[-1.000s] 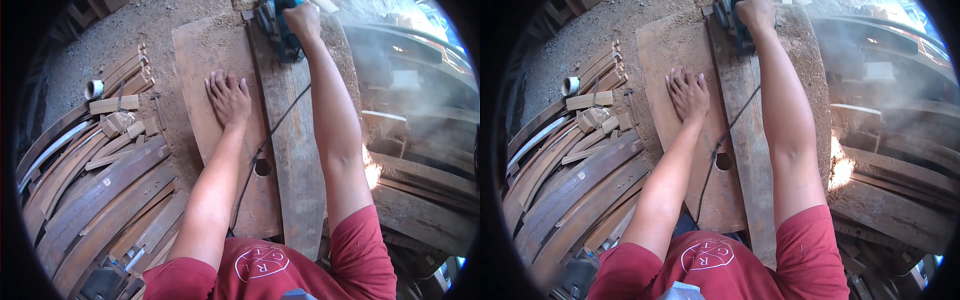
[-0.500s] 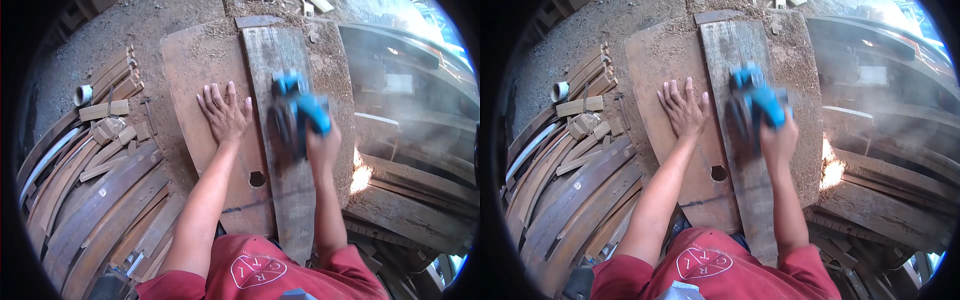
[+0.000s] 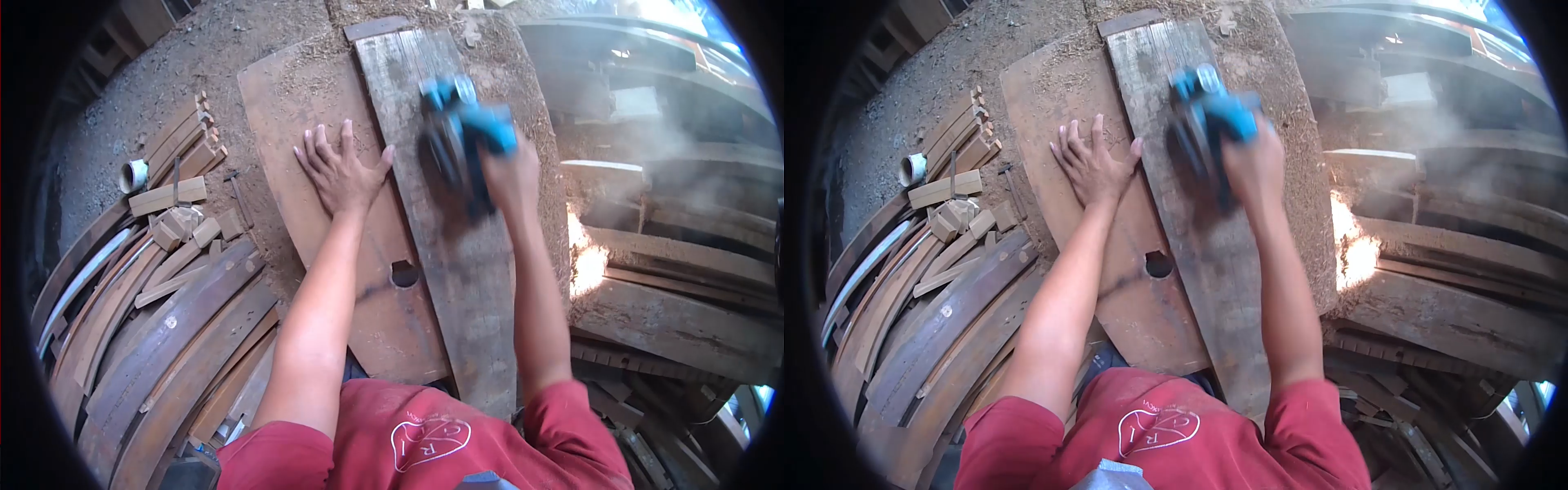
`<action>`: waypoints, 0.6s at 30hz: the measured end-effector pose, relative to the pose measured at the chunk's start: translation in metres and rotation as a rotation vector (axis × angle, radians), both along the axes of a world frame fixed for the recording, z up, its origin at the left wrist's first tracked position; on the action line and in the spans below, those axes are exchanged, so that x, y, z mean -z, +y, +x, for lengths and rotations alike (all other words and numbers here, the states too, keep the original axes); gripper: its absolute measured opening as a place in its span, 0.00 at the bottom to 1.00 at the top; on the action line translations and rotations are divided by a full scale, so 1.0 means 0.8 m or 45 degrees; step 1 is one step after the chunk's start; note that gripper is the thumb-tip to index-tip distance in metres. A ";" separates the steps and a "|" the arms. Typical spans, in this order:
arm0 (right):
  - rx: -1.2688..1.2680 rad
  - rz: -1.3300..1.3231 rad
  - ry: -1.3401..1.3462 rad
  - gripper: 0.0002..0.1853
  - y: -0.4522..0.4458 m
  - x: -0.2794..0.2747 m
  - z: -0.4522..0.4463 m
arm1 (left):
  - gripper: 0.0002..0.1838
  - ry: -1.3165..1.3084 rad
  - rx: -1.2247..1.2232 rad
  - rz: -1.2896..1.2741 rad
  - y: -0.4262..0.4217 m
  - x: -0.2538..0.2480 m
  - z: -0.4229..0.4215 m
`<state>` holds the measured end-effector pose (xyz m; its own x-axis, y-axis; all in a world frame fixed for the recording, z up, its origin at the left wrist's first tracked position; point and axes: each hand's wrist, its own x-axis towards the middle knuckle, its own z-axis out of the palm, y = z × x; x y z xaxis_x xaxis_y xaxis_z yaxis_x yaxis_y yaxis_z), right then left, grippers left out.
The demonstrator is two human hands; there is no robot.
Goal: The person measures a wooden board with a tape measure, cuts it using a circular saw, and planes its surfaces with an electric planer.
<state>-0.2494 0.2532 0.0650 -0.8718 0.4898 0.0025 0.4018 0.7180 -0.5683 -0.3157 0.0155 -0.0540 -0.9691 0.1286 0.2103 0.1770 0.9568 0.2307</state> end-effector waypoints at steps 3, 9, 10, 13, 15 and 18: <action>0.173 -0.022 0.011 0.18 -0.031 -0.027 0.205 | 0.50 -0.041 0.009 -0.014 0.001 0.000 0.002; 0.230 -0.048 0.047 0.13 -0.007 -0.017 0.117 | 0.50 -0.051 0.026 -0.040 -0.001 0.002 -0.005; 0.098 0.066 0.117 0.13 0.010 -0.008 0.067 | 0.50 -0.061 0.026 -0.041 -0.001 0.002 -0.003; 0.164 0.278 0.179 0.21 0.038 0.008 -0.110 | 0.49 -0.045 0.033 0.007 -0.002 0.008 -0.004; 0.180 0.367 0.102 0.20 0.063 0.023 -0.220 | 0.49 -0.028 0.035 0.023 0.000 0.011 -0.006; 0.156 0.211 0.130 0.17 0.090 0.040 -0.317 | 0.50 0.008 0.040 0.044 -0.002 0.017 -0.008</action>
